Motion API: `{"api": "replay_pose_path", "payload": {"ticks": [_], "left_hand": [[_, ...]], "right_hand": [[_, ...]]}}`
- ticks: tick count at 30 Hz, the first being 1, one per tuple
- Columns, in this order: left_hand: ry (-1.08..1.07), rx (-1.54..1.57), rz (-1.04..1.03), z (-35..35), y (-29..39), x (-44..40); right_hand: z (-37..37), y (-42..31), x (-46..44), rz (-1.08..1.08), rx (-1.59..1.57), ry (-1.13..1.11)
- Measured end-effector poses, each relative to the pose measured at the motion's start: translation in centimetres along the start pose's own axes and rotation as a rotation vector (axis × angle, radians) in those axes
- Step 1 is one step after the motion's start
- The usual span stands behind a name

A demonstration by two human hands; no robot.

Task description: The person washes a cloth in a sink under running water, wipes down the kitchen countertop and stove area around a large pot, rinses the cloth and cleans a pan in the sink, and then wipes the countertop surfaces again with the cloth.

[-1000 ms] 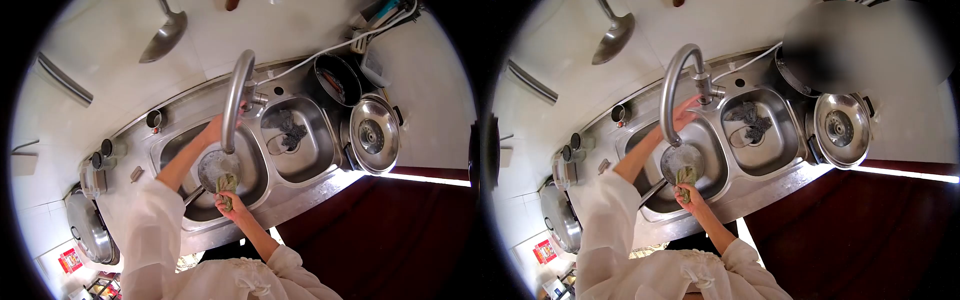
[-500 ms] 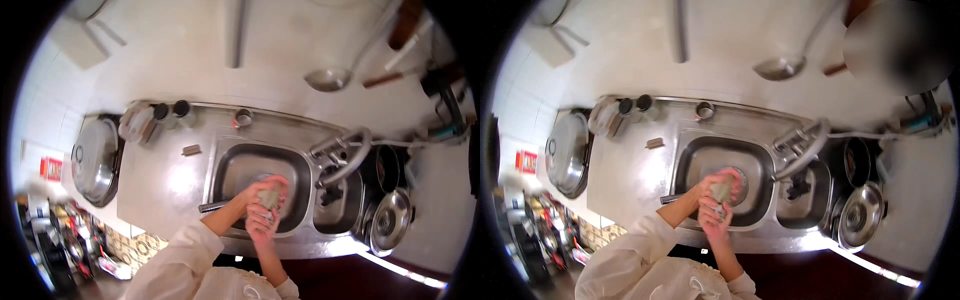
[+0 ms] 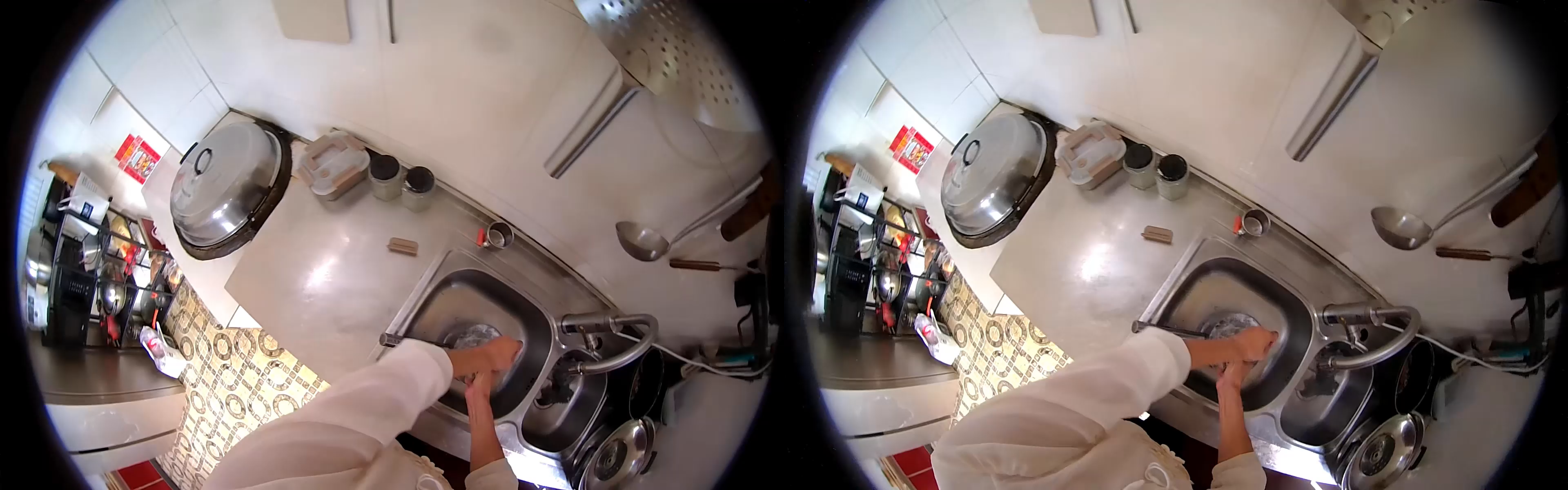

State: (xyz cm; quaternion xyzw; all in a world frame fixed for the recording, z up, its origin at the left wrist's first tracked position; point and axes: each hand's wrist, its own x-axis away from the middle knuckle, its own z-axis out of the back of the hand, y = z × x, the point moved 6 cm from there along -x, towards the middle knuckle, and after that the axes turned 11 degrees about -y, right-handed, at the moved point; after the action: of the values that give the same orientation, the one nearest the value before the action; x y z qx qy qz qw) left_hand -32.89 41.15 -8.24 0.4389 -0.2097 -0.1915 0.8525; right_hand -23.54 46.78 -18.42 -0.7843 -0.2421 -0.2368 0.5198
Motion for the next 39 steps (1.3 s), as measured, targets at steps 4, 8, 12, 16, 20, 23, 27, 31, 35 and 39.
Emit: {"api": "replay_pose_path", "payload": {"ticks": [4,8,12,16,20,23,27,31,35,39], "left_hand": [[0.118,0.023,0.143,-0.5,-1.1,1.6],[0.192,-0.043,0.274,1.0,0.2,3.3],[-0.006,0.531,0.29,2.0,-0.8,2.7],[-0.397,1.684,0.066,4.4,1.1,5.1],[-0.62,2.073,-0.398,8.2,10.2,7.4],[-0.662,2.043,-0.573,10.4,12.5,6.2],[-0.476,0.922,-0.274,8.9,11.6,3.5],[-0.027,0.384,-0.431,3.4,6.4,-0.4],[0.018,0.151,-0.24,1.5,3.9,0.0],[-0.022,0.03,-0.068,1.8,4.8,2.6]], "right_hand": [[1.4,2.8,-0.2,0.202,0.037,0.205],[-0.6,-0.6,3.0,0.673,0.841,0.335],[-1.2,-1.9,3.1,0.119,0.143,0.149],[-11.5,-10.3,11.2,-0.126,-1.053,-0.698],[-18.5,-13.6,14.7,-0.139,-1.599,-1.025],[-19.1,-16.1,17.1,-0.163,-1.41,-1.125],[-12.5,-13.8,13.3,-0.281,-0.52,-0.651],[-7.0,-9.4,8.0,-0.121,-0.114,-0.112],[-4.1,-5.5,5.0,-0.066,-0.028,0.1],[-2.1,-2.7,3.1,0.098,-0.018,0.065]]}}
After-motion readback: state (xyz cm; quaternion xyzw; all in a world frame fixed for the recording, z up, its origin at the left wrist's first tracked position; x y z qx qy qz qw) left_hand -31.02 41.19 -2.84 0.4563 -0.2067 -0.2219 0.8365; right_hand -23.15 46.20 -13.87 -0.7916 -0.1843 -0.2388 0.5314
